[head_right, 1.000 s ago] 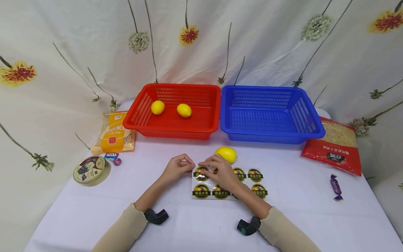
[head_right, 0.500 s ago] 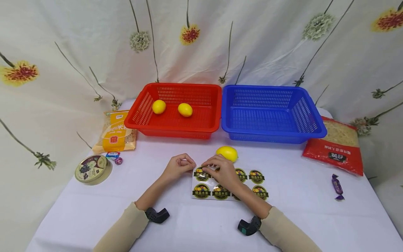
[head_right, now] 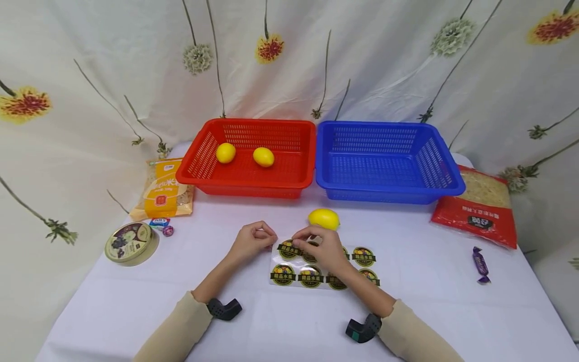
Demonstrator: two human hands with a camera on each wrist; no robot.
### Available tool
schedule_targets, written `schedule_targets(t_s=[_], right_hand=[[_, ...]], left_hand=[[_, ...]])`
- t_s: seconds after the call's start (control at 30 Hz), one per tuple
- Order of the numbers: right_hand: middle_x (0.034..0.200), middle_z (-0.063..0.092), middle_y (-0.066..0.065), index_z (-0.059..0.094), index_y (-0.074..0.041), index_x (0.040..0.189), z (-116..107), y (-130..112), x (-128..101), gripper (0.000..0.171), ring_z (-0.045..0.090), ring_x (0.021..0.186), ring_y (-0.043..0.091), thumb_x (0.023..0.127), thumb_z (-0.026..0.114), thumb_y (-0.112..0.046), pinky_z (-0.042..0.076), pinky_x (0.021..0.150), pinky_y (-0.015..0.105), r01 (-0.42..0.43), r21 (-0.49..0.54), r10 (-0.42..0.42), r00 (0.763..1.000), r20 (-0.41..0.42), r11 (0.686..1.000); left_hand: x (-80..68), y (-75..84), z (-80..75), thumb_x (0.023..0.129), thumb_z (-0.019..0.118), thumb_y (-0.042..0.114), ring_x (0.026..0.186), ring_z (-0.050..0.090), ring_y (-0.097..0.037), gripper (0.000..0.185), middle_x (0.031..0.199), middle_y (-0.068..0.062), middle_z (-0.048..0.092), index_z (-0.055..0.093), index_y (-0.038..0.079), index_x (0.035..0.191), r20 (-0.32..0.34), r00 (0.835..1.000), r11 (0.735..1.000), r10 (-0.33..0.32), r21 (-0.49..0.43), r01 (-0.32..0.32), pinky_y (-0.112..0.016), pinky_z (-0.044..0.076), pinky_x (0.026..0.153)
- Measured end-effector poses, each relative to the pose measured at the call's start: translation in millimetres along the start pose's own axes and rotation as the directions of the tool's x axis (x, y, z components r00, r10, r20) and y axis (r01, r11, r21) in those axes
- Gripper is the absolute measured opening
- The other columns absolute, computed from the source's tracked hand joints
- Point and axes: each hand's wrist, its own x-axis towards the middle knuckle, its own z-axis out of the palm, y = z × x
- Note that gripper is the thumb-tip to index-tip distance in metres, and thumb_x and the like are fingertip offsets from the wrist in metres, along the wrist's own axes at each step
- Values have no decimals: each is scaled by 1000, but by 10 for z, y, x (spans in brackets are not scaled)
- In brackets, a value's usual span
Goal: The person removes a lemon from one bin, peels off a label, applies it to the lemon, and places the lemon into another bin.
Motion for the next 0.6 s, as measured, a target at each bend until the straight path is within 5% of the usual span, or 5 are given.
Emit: schedule_targets(t_s=[0.1,0.2,0.3,0.47,0.6], right_hand=[[85,68,5,70,-3,91,-98,9,-55,9,56,81,10,82,69,-5,47,76,39,-35,-9,35,999,-15,999],[85,68,5,70,-4,91,-242,168,-103,10,55,81,11,82,69,-5,46,76,37,-42,-26,40,997,-59,999],[85,67,3,69,-4,91,-424,341,-115,10,55,79,11,82,69,-7,45,76,29,-69,-30,64,990,-123,997],[86,67,5,69,-2,95,-727,397,-53,19,58,78,11,84,69,-19,47,75,22,-166,-26,156,963,-220,986],[92,67,4,68,-4,101,-880,395,9,31,60,84,10,85,67,-30,50,78,25,-258,-33,243,940,-238,966]], left_hand=[[3,-12,-31,78,71,8,65,63,-8,5,71,2,67,66,8,80,-45,994,983,103,154,-95,-23,52,62],[39,10,-49,76,73,11,70,63,-7,8,74,6,66,66,13,80,-104,970,931,221,320,-178,-25,50,64],[103,88,-21,74,76,15,81,63,-13,19,86,1,68,67,13,91,-107,945,887,309,391,-245,-31,49,69],[332,209,179,73,79,22,107,56,-20,53,116,-5,61,57,9,120,52,917,853,395,349,-387,-36,47,86],[547,203,384,72,80,26,114,52,-20,66,126,-5,56,51,8,129,161,901,844,403,315,-434,-33,44,92]])
